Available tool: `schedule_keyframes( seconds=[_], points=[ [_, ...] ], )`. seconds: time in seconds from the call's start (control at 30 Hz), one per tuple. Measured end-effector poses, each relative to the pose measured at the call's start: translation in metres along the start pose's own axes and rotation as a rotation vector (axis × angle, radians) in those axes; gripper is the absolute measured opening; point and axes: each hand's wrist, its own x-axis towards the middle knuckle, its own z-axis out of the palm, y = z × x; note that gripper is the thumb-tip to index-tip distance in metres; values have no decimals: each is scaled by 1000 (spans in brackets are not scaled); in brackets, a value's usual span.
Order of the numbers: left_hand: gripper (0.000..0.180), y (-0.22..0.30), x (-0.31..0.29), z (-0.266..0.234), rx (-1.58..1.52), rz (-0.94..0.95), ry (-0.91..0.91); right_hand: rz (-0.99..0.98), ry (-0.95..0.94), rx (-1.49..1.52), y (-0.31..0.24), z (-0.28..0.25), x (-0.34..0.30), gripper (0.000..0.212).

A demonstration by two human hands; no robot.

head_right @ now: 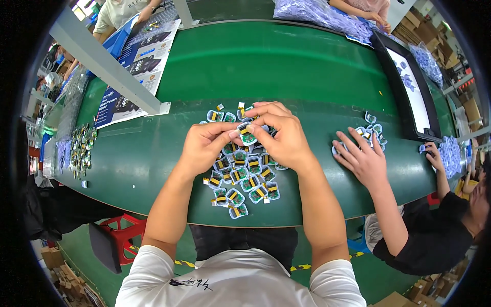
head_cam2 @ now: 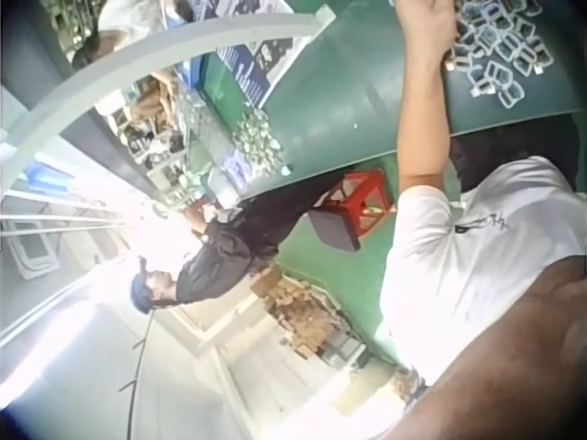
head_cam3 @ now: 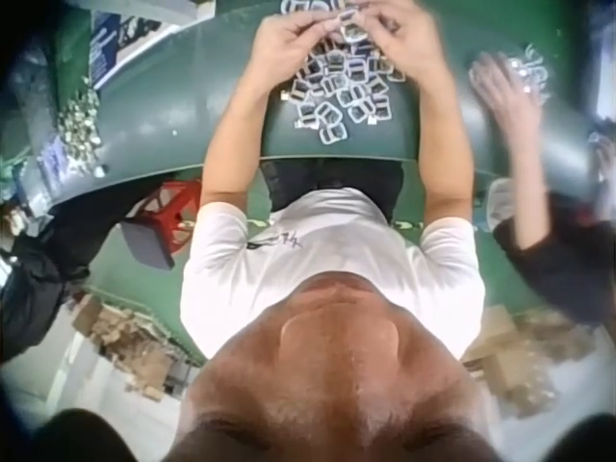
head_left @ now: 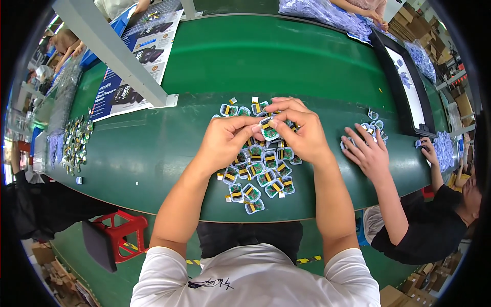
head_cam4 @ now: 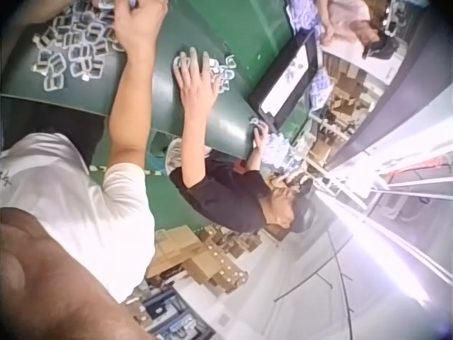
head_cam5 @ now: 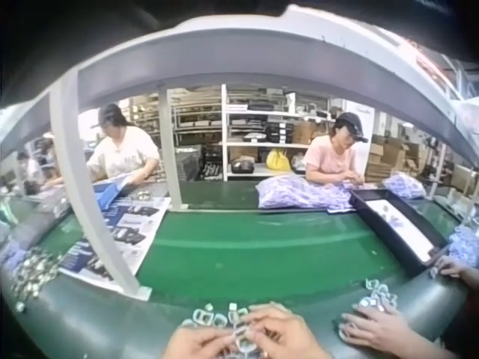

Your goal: Manually preparing and peeling small electronic components or labels on an assembly line workbench.

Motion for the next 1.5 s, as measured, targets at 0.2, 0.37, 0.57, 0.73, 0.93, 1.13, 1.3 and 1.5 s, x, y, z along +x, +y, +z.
schedule_keyframes(
  seconds=[0.2,0.37,0.57,0.73,0.93,1.13,1.3,1.5],
  points=[
    [21,2,-1,-4,71,8,-37,-14,-13,13,-4,-2,0,3],
    [20,4,0,-4,66,26,-45,-29,-19,20,-2,-4,-1,3],
    [19,-1,1,-2,34,34,-38,-26,-20,17,-1,-4,0,2],
    [20,-9,-1,-6,-72,26,16,-44,1,24,-5,13,3,4],
    [23,-21,7,2,-280,-146,36,-220,171,-500,-21,12,-1,16],
    [21,-8,4,-4,-190,-201,-1,-336,25,-531,-24,16,5,16],
    [23,-18,8,-8,-238,-221,-73,-316,-97,-506,-26,10,9,14],
    [24,-22,15,-12,-367,-216,79,191,105,-144,22,-13,31,10]
  ],
)
